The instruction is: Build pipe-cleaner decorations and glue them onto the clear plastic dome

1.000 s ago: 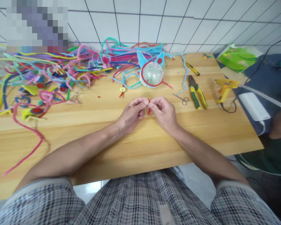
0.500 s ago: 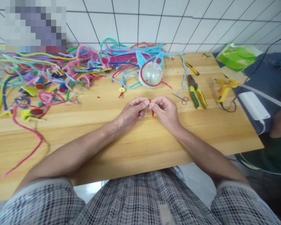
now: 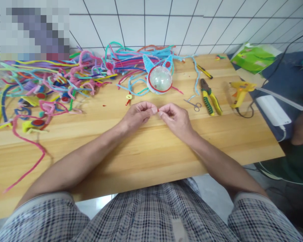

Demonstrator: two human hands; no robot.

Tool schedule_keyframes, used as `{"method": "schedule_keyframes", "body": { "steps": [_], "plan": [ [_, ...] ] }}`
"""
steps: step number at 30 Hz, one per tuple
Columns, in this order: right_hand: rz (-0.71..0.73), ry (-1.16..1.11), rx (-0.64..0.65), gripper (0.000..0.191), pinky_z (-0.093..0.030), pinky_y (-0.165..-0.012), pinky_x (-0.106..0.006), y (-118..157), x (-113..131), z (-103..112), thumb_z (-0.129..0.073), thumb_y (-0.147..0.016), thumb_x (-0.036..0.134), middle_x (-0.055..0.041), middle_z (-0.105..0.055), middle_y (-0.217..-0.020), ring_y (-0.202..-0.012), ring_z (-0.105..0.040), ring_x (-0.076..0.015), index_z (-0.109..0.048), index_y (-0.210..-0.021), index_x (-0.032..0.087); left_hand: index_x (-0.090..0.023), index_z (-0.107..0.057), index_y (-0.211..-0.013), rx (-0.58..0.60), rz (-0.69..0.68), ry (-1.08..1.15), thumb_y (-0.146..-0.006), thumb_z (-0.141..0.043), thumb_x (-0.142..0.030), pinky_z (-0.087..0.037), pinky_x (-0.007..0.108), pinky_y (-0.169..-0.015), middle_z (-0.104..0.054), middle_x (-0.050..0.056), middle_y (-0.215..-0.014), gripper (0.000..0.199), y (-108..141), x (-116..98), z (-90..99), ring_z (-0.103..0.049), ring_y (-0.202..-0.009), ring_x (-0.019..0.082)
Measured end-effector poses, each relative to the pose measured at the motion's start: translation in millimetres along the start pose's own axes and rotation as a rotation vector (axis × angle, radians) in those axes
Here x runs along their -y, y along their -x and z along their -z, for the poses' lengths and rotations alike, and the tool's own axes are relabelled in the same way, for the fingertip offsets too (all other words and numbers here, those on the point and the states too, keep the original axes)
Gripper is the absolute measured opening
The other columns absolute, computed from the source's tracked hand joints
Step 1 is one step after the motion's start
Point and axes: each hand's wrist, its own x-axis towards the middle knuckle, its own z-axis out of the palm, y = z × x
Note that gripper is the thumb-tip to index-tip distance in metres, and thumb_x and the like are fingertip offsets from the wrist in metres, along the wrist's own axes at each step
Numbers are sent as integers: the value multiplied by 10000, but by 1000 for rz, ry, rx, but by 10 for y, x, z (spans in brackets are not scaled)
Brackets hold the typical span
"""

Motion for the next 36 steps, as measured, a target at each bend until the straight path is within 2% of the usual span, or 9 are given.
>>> {"method": "schedule_keyframes", "body": {
  "steps": [3,8,13,16,20,25,28,32,36],
  "plan": [
    [48,22,-41,158,-526,-744,-346,24,11,-45,-711,-950,378,-23,-774,-835,-725,-647,-177,-712,-851,255,-171,-749,-749,-51,85,175,-636,-1072,-417,-264,216,-450,-635,-33,-642,421,52,8,-109,-402,-469,47],
    [-18,-30,-53,177,-505,-700,-326,33,-1,-118,-720,-934,383,4,-733,-769,-670,-592,-153,-683,-828,247,-167,-730,-779,-179,165,319,-747,-1014,-285,-298,187,-456,-628,-48,-660,310,130,66,-248,-405,-481,38],
    [-62,-76,-74,204,-465,-671,-317,34,22,-122,-729,-919,402,16,-691,-731,-654,-554,-140,-676,-812,238,-174,-735,-808,-161,149,333,-710,-1042,-346,-309,182,-459,-533,-74,-599,365,133,118,-244,-400,-493,50],
    [-100,-152,-74,222,-437,-636,-307,18,5,-90,-747,-903,429,31,-649,-701,-626,-517,-128,-681,-824,232,-177,-738,-801,-80,90,253,-691,-1039,-474,-290,194,-455,-498,-74,-564,438,82,110,-166,-391,-478,57],
    [-132,-182,-76,225,-415,-618,-297,-22,-42,-39,-765,-862,434,49,-609,-668,-602,-479,-114,-685,-824,227,-174,-781,-890,-10,-16,52,-767,-968,-616,-282,222,-465,-698,-5,-779,496,-18,25,4,-426,-498,49],
    [-98,-129,-27,202,-407,-608,-295,-34,-43,-11,-748,-852,420,22,-674,-711,-626,-535,-128,-691,-815,229,-167,-799,-903,77,-120,-258,-722,-1004,-569,-398,234,-607,-725,-1,-790,486,-91,-61,165,-525,-639,90],
    [-74,-98,-5,189,-435,-631,-303,-22,-21,-11,-743,-851,411,8,-707,-735,-655,-584,-144,-695,-809,232,-162,-789,-844,98,-146,-334,-737,-983,-566,-414,251,-660,-715,0,-757,460,-87,-49,172,-547,-678,108],
    [-90,-130,-6,209,-448,-639,-306,-7,-6,-51,-748,-868,419,18,-684,-717,-633,-558,-134,-682,-801,232,-172,-754,-802,23,-130,-183,-701,-1009,-575,-338,245,-569,-604,-42,-644,487,-35,52,54,-433,-579,82],
    [-147,-221,-14,275,-461,-635,-299,-7,-35,-124,-789,-863,476,26,-654,-682,-638,-557,-137,-671,-800,235,-191,-731,-826,-125,-65,74,-625,-1035,-623,-247,241,-480,-537,-66,-607,565,23,210,-108,-357,-496,66]
  ]
}}
